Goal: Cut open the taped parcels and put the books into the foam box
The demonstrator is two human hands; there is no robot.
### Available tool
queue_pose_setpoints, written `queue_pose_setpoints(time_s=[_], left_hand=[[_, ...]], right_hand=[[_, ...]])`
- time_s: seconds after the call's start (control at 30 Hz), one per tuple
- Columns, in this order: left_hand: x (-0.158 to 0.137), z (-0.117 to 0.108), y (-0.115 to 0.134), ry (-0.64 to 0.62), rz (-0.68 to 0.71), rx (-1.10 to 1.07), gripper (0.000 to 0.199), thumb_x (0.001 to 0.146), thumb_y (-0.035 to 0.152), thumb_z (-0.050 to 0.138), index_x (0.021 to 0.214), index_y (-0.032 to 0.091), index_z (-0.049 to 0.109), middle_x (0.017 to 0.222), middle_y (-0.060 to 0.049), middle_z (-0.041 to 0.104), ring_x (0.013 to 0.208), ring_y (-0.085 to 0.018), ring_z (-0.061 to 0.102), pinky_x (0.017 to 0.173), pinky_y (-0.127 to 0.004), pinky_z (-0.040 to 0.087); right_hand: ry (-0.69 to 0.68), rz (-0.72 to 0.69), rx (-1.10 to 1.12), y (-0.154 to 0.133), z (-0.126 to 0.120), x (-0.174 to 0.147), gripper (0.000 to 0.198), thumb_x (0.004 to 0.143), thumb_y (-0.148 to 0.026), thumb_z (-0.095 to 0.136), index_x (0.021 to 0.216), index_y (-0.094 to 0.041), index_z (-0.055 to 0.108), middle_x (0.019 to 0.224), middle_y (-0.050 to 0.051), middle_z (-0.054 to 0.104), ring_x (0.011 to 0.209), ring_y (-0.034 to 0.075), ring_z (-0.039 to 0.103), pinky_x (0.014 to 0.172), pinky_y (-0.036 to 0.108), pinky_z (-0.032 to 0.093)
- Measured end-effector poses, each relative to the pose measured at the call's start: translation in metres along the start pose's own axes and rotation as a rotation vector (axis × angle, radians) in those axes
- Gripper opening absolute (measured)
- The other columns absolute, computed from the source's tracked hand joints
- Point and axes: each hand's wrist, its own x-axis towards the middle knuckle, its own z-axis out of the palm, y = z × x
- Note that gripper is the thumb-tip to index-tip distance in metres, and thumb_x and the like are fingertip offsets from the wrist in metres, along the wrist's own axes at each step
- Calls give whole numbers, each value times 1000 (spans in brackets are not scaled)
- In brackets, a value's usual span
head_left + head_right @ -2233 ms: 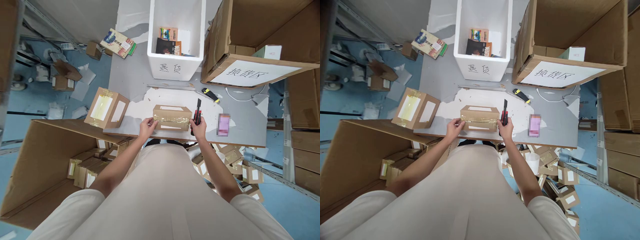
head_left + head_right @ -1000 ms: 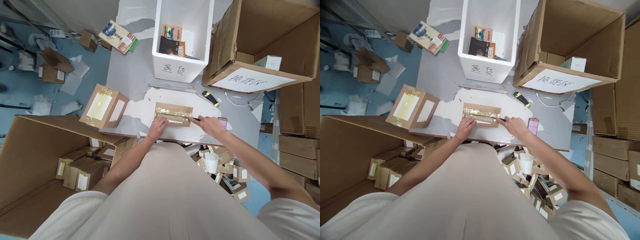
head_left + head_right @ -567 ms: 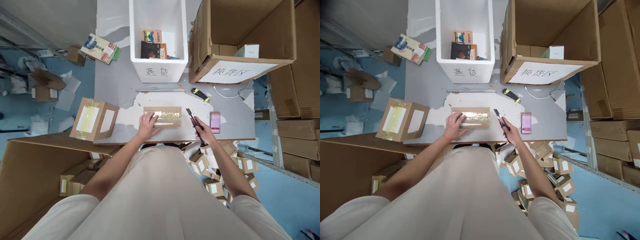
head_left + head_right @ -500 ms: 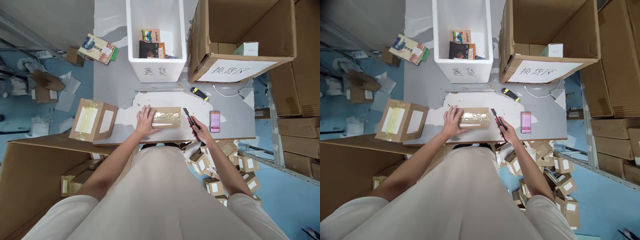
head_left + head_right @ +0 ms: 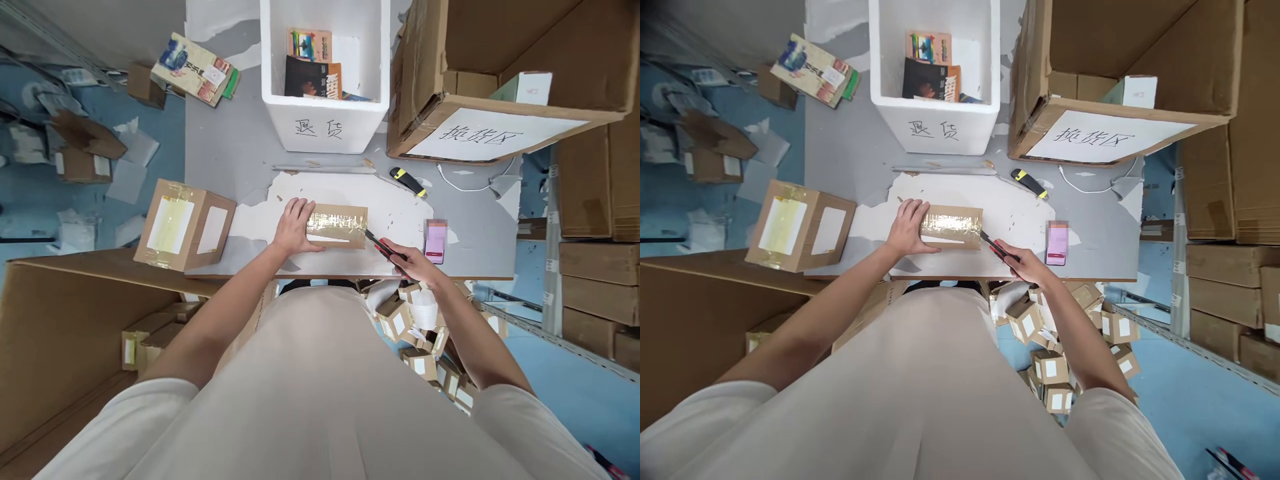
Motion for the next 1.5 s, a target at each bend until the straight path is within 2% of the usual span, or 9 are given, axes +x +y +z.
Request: queue_pose_setpoints(time_s=[0.3,0.43,0.57,0.77,1.07,1.17,1.3,1.4,1.5], left_hand=[[2,0,2,-11,-40,-11,116,45,66,78,141,15,36,135,-19,41,132,-43,31,108,-56,33],[3,2,15,69,-213,35,118,47,71,76,141,11,34,134,-21,41,129,-43,31,104,-56,36],[-11,6,32,137,-393,79,114,58,73,69,141,5,31,130,-25,43,121,-42,38,98,-55,38],[-67,15,40,-4,-299,1,67,91,50,43,144,11,33,112,-16,55,104,-30,53,91,-42,46],[-83,10,42,-5,-306,-86,63,90,49,45,141,14,38,111,-14,57,100,-28,59,83,-40,51],[-66,-1,36,58,-285,-44,63,86,54,49,135,15,44,118,-16,56,110,-31,54,92,-45,46],[3,-19,16,72,-182,14,66,84,55,49,135,13,43,132,-18,49,121,-32,48,101,-45,40],[60,-29,2,-61,-48,39,73,80,55,54,138,14,40,139,-17,46,129,-33,42,106,-45,35],[83,-34,-3,-195,-80,34,70,74,57,60,128,14,49,128,-15,55,118,-32,53,99,-41,42]], right_hand=[[-70,32,66,4,11,-22,56,84,-35,60,139,-30,50,79,-2,65,44,4,47,40,19,42],[173,-16,153,19,15,-38,66,82,-42,61,144,-29,42,85,0,67,48,7,52,44,22,47],[427,-83,427,10,49,-11,71,77,-49,64,139,-27,39,96,3,66,54,10,59,46,26,50],[517,-115,670,-32,127,61,37,80,-48,58,104,-24,45,82,-2,63,51,10,54,45,25,48],[510,-113,548,-24,126,53,44,77,-51,59,109,-23,45,81,-3,60,55,8,52,49,23,48],[548,-97,621,-19,134,34,43,73,-52,66,100,-22,49,97,1,64,58,7,53,52,24,51],[514,58,871,-6,157,9,41,70,-50,71,91,-24,47,92,0,65,62,11,61,56,29,55],[432,201,1021,-3,176,3,40,74,-50,68,94,-28,43,88,0,67,71,18,69,57,34,57],[426,192,1037,-9,178,13,37,79,-53,63,96,-28,41,86,1,68,77,21,71,57,36,58]])
